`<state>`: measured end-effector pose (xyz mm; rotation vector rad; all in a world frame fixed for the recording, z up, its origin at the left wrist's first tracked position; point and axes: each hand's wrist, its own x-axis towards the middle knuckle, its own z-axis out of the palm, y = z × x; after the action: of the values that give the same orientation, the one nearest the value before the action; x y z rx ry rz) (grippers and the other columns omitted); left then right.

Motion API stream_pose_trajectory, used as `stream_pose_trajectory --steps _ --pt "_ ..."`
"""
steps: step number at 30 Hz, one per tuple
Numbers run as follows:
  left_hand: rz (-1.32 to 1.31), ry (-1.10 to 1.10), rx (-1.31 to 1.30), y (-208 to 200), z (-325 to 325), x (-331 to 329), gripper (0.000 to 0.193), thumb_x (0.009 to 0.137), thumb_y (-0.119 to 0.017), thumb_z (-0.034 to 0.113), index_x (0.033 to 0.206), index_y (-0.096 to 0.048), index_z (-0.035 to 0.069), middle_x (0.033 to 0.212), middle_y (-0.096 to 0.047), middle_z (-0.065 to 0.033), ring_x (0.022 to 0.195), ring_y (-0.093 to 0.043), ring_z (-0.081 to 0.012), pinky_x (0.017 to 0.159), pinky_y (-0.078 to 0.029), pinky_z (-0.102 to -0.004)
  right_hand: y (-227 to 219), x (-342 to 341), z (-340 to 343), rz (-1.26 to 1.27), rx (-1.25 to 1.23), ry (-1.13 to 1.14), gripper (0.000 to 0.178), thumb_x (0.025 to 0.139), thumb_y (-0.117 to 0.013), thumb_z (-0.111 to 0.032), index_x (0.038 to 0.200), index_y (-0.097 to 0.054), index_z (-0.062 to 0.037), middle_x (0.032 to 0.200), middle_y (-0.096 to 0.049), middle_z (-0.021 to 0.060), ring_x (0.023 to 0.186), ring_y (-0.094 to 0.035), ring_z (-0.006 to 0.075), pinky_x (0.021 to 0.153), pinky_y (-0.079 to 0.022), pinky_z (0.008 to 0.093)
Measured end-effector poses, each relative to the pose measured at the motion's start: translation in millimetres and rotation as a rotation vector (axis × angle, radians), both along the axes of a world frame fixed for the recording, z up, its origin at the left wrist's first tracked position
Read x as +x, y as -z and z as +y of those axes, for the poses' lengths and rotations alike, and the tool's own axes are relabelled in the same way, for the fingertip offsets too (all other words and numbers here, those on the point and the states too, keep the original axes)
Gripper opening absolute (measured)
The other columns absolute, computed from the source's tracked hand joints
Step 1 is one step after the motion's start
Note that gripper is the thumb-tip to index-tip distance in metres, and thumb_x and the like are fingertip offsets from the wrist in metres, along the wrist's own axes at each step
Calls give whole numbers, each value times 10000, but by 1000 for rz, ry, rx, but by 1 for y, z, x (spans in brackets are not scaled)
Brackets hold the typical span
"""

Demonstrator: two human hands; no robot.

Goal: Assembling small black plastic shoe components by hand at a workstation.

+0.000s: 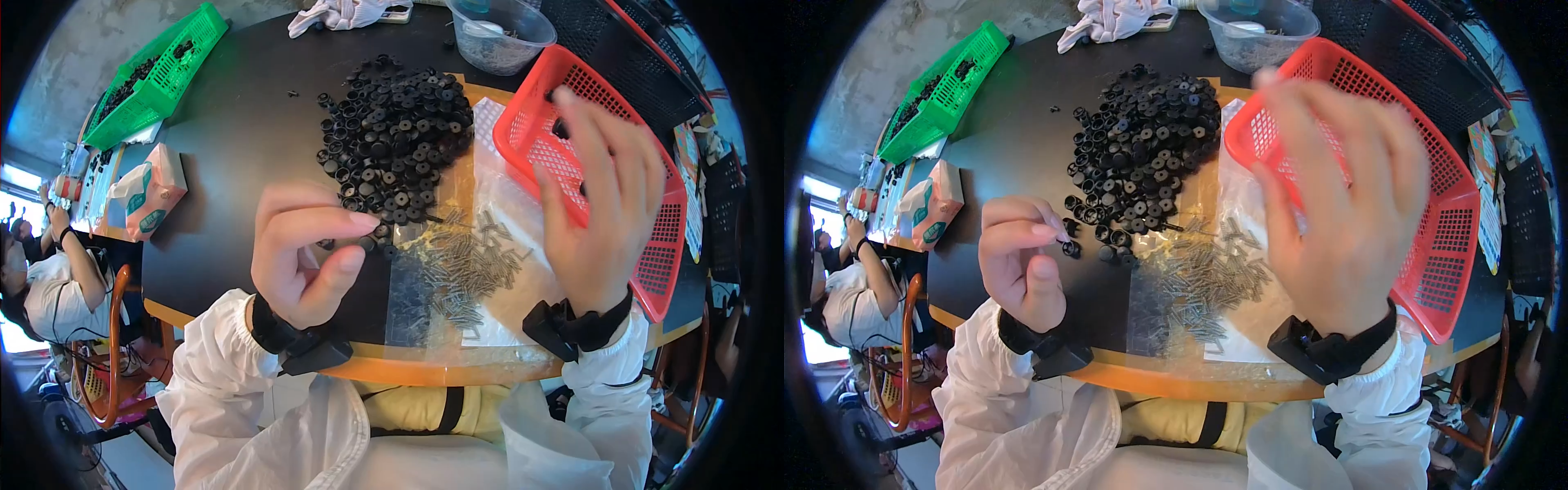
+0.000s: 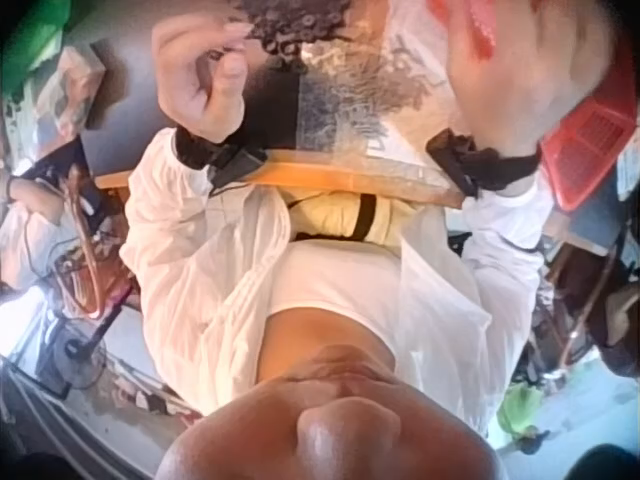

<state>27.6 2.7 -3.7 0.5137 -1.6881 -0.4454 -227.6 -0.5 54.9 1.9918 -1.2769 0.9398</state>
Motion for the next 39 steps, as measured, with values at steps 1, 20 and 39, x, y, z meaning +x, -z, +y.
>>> stream_pose_trajectory --steps 1,20,39 --pt "-1 -2 4 0 -1 1 158 863 -652 63 1015 -639 23 940 -543 -95 782 -537 -183 731 -437 -282 4 2 2 -1 4 -2 370 639 -724 -44 1007 -702 -72 1001 -652 47 960 -561 275 886 -433 413" --pt "-673 -7 -90 -14 -15 -2 255 620 -825 81 847 -722 134 784 -588 23 735 -528 -196 637 -415 -310 60 30 -10 70 445 -402 240 741 -591 -120 969 -641 -63 938 -610 42 946 -574 224 862 -466 353" --pt "-899 153 75 -2 -11 -11 181 721 -747 127 854 -625 124 879 -601 12 865 -560 -220 755 -441 -339 59 25 8 -465 795 -557 277 729 -747 -12 983 -637 -24 932 -612 83 796 -612 205 680 -496 286"
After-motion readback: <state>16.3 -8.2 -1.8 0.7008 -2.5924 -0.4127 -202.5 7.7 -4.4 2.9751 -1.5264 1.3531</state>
